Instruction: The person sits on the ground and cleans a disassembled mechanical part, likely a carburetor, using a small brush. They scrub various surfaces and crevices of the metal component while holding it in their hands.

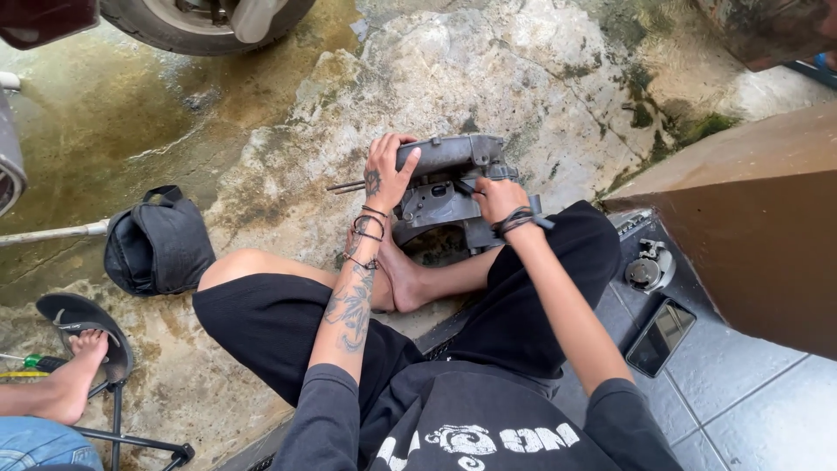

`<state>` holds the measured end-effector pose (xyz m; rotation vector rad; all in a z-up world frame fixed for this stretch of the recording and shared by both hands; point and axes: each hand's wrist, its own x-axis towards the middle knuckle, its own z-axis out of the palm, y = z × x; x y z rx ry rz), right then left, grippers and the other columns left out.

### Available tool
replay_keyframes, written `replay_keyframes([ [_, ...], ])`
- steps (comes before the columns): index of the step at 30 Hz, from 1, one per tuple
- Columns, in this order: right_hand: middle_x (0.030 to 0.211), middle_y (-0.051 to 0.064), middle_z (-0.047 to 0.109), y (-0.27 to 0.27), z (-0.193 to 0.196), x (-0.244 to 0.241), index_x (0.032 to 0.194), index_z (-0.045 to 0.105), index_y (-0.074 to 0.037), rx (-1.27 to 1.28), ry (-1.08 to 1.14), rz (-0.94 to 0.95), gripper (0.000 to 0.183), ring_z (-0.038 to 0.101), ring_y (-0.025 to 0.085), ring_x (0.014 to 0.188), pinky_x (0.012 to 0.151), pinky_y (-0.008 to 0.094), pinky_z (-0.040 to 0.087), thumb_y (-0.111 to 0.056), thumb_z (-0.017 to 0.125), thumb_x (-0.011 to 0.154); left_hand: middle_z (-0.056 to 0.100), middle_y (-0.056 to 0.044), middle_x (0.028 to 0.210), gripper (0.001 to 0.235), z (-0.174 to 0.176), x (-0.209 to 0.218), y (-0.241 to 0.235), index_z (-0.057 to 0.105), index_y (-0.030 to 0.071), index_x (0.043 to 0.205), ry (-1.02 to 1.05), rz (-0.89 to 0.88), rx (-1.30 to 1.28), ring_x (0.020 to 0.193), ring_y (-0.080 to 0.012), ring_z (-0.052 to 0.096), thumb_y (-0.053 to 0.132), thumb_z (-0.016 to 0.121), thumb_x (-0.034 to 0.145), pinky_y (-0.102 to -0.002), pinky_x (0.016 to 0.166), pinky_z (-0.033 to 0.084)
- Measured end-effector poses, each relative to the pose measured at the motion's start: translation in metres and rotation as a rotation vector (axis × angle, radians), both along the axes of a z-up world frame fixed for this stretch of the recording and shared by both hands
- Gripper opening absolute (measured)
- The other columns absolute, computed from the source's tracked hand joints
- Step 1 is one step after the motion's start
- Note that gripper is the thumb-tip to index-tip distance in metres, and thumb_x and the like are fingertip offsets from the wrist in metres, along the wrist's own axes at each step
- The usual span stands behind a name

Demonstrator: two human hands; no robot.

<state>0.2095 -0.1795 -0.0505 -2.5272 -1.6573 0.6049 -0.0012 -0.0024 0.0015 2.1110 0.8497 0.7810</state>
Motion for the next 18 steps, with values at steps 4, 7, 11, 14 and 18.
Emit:
replay_keyframes([
  [4, 0.090, 0.013, 0.076, -0.002, 0.027, 0.010, 0.102, 0.071, -0.026, -0.060, -0.083, 0.046, 0.015, 0.074, 0.042, 0.090, 0.080, 0.052, 0.060, -0.035, 0.069, 0.090, 0.065, -0.001, 0.108, 0.031, 0.002, 0.001, -0.002, 0.065, 0.021, 0.111, 0.001, 0.004, -0.025, 0.112, -0.0267, 0.059, 0.049, 0.055, 0.103, -0.043, 0.102, 0.046],
  [7, 0.092, 0.012, 0.074, -0.001, 0.001, 0.016, 0.107, 0.065, -0.028, 0.087, 0.015, 0.014, 0.015, 0.072, 0.042, 0.091, 0.081, 0.055, 0.059, -0.033, 0.067, 0.093, 0.065, 0.000, 0.109, 0.031, 0.003, 0.004, 0.000, 0.065, 0.021, 0.111, 0.002, 0.014, -0.014, 0.112, -0.0265, 0.059, 0.049, 0.055, 0.103, -0.043, 0.102, 0.046],
  [11, 0.094, 0.012, 0.076, -0.019, -0.051, 0.051, 0.107, 0.066, -0.022, 0.247, 0.230, -0.030, 0.016, 0.070, 0.046, 0.095, 0.081, 0.059, 0.056, -0.028, 0.070, 0.093, 0.065, -0.001, 0.108, 0.032, 0.003, 0.001, -0.001, 0.065, 0.021, 0.112, 0.009, 0.019, -0.023, 0.112, -0.0271, 0.059, 0.050, 0.055, 0.103, -0.043, 0.102, 0.046],
  [14, 0.092, 0.008, 0.076, -0.020, -0.070, 0.060, 0.104, 0.067, -0.024, 0.312, 0.283, -0.030, 0.015, 0.070, 0.043, 0.094, 0.081, 0.056, 0.056, -0.030, 0.073, 0.091, 0.065, -0.001, 0.108, 0.032, 0.005, 0.002, -0.003, 0.064, 0.022, 0.112, 0.013, 0.010, -0.030, 0.111, -0.0265, 0.059, 0.050, 0.055, 0.103, -0.042, 0.101, 0.046],
  [18, 0.084, 0.001, 0.074, -0.012, -0.069, 0.038, 0.100, 0.069, -0.028, 0.389, 0.332, -0.045, 0.013, 0.072, 0.031, 0.089, 0.079, 0.046, 0.057, -0.032, 0.076, 0.090, 0.065, -0.001, 0.108, 0.029, 0.008, 0.000, -0.004, 0.064, 0.021, 0.112, 0.027, 0.009, -0.031, 0.111, -0.0265, 0.060, 0.048, 0.055, 0.103, -0.042, 0.101, 0.047],
])
